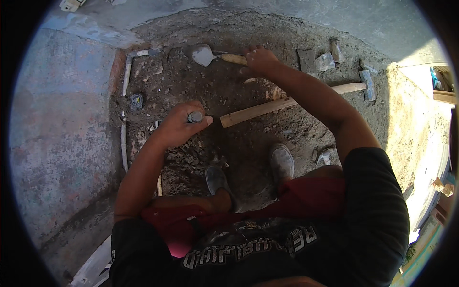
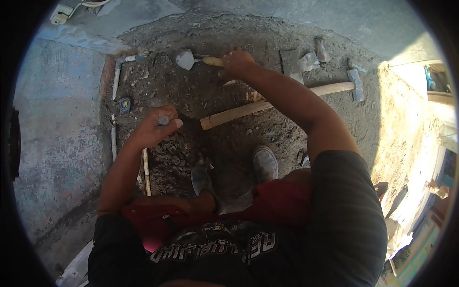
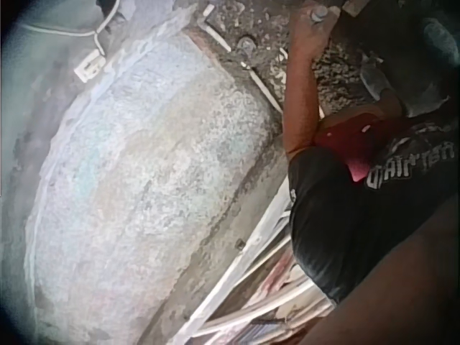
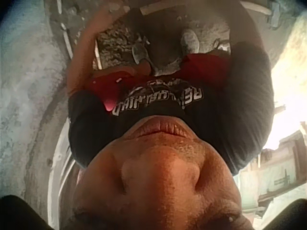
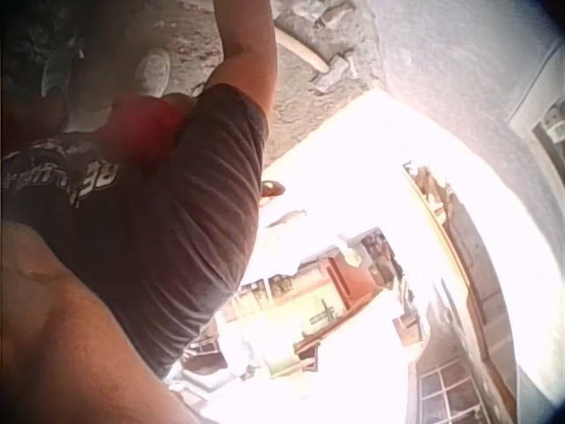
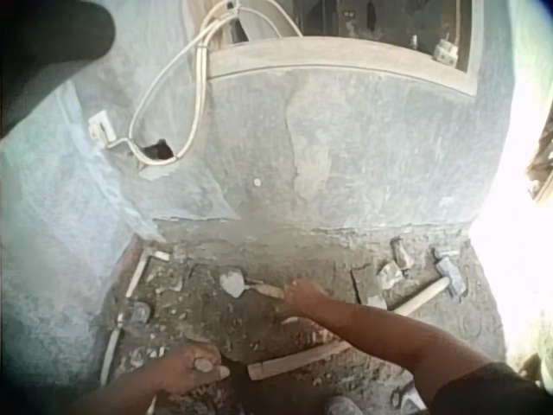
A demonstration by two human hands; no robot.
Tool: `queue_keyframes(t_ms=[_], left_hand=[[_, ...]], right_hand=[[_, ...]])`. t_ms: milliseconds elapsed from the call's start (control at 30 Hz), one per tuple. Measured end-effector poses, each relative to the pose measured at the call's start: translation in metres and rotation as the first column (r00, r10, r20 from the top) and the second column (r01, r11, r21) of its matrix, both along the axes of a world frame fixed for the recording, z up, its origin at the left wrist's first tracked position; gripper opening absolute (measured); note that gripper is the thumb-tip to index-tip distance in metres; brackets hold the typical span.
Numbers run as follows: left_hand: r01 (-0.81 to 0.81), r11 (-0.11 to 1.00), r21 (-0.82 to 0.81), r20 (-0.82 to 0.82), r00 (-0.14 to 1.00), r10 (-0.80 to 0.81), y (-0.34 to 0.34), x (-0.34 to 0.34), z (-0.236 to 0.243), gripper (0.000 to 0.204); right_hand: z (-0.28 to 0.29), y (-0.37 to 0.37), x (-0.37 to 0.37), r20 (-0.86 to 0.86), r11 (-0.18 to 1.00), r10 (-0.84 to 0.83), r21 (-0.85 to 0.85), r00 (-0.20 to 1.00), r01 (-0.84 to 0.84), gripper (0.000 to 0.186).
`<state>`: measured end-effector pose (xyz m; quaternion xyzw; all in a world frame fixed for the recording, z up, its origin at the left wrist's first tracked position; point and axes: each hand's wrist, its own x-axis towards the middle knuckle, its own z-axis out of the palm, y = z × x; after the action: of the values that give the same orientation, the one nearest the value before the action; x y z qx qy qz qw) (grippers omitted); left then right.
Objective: Using a hammer and a small chisel or punch to remove material from a concrete wall near the floor at a renovation site.
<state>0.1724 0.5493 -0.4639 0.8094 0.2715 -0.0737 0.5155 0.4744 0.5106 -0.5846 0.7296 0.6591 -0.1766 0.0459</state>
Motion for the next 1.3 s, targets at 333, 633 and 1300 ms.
queue_keyframes(t_ms=[333,633,1300], left_hand=[[-0.135,0.989,-0.067,0.089,0.986,0.140,0.008,-0.017,0.007,0.030],[-0.221,0.964,-0.148,0.212,0.945,0.250,0.023,-0.030,-0.006,0.028],[-0.067,0.849,-0.524,0.351,0.891,0.287,0.083,0.045,-0.017,0.032]], right_hand=[[-0.069,0.048,-0.028,0.085,0.987,-0.162,0.027,0.983,0.161,0.048],[-0.025,0.014,0.020,-0.137,0.974,-0.197,0.086,0.971,0.210,0.043],[-0.046,-0.552,0.063,0.245,0.326,-0.923,0.096,0.295,0.940,0.055]])
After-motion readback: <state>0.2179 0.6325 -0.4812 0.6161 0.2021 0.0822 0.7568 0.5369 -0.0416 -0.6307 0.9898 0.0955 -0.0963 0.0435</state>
